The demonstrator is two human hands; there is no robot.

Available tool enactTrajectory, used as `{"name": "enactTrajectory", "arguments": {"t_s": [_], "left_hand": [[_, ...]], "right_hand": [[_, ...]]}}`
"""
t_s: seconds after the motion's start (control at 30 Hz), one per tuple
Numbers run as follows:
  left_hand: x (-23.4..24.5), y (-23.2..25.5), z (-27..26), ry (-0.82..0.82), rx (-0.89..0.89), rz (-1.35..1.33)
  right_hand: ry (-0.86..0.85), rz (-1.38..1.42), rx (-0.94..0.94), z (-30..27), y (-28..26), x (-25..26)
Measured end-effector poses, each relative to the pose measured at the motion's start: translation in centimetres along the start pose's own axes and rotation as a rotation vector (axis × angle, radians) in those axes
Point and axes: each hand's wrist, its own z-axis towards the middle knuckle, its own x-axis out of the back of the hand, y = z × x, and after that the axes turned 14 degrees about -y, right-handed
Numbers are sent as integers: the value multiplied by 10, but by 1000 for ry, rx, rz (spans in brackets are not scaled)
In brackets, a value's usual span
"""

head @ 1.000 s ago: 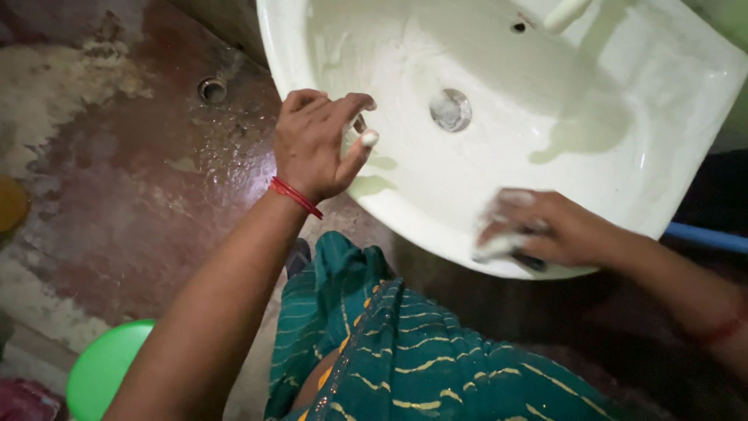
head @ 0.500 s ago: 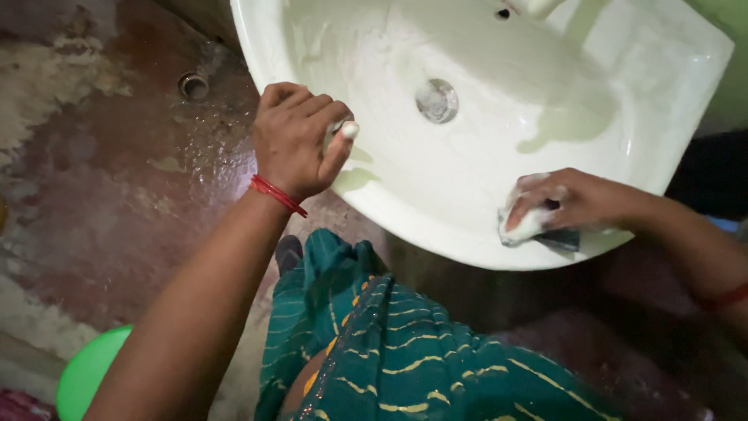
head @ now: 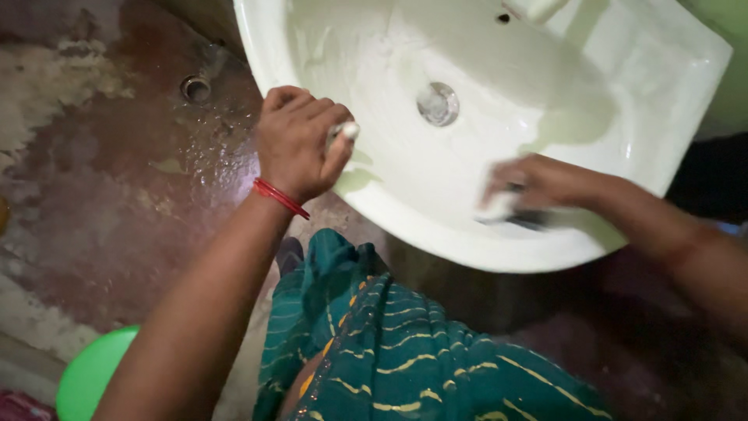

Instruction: The person scrubs a white ceramic sink using a small cloth or sponge. They wipe the basin, the rim, and the area around the drain and faucet in a repetitive circular and back-and-forth motion.

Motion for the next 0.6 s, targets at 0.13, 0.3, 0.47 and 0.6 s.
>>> {"name": "enactTrajectory", "arguments": {"t_s": [0.13, 0.3, 0.47, 0.6], "left_hand": [[3, -2, 2, -16, -7, -51], [4, 3, -2, -4, -9, -2], [5, 1, 1, 1, 4, -31], [3, 0, 1, 28, -6, -40]], "right_hand": [[93, 126, -120, 22, 12, -5], [409, 78, 183, 177, -39, 79], [301, -45, 182, 112, -21, 29], [17, 60, -8, 5, 8, 2]]}}
